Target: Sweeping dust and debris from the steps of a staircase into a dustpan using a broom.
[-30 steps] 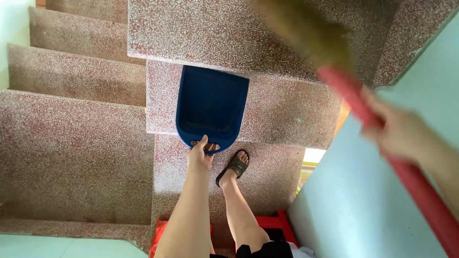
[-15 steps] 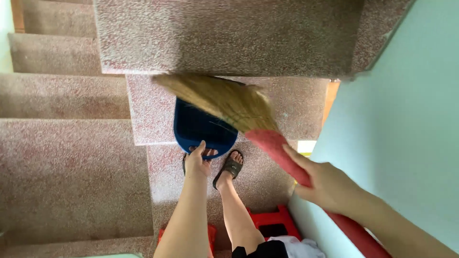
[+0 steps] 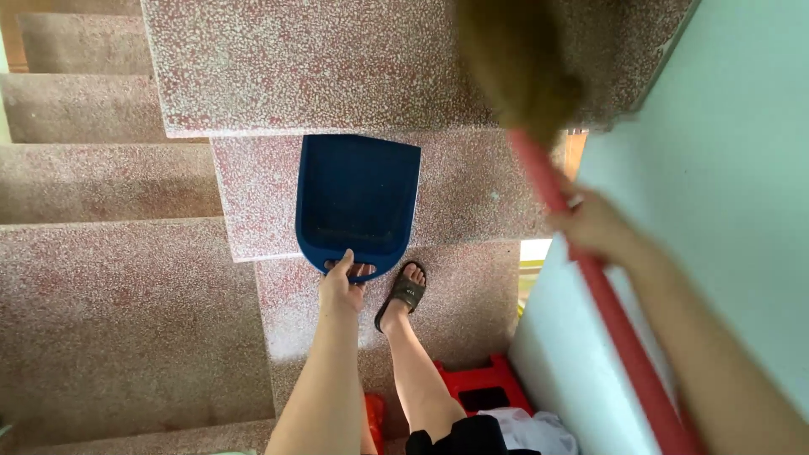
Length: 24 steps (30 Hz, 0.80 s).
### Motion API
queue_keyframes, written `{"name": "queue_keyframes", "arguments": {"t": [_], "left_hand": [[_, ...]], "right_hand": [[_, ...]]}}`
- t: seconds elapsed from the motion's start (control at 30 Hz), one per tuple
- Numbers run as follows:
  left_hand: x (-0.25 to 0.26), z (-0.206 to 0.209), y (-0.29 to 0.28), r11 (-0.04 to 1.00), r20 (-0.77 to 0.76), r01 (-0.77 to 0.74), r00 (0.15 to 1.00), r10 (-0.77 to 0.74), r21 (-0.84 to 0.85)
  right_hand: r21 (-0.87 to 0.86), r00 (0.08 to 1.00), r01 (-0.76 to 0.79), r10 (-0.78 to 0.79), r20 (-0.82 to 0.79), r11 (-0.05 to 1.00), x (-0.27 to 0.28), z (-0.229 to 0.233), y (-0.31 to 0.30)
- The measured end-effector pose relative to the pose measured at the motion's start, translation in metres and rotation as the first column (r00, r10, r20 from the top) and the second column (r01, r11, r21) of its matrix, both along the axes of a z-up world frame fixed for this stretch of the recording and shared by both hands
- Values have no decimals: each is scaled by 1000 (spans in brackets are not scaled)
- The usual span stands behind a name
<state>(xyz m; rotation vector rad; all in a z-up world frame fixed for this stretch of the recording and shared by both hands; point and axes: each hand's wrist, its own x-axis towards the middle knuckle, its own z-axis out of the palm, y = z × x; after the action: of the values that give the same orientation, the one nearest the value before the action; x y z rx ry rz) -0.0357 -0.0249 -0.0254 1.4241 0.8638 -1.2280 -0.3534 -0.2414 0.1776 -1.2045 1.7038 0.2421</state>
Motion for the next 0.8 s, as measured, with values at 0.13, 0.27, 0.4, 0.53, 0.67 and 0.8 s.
{"name": "queue_keyframes", "arguments": {"t": [0.13,0.27,0.4,0.53,0.67,0.8], "left_hand": [[9,-16,9,1000,-11,-21,1000,21,-5],[19,-37,20,999,-11,-52,999,51,-14],[45,-49,31,995,-9,-84,996,83,-61],[78,-56,42,992,-5,-122,992,122,-41],[111,-52,45,983,-3,-165,986,165,-75],[140,-53,51,977,15,-166,985,170,-132]], "right_hand": [[-409,791,-326,483,377,852,36,-8,53],[142,889,-453,435,141,880,138,111,53],[247,788,-600,615,16,761,186,145,29],[-166,665,-747,719,-201,644,234,102,-44],[-410,624,-755,752,-213,512,291,21,-113],[-209,562,-827,778,-282,522,329,24,-65]]}}
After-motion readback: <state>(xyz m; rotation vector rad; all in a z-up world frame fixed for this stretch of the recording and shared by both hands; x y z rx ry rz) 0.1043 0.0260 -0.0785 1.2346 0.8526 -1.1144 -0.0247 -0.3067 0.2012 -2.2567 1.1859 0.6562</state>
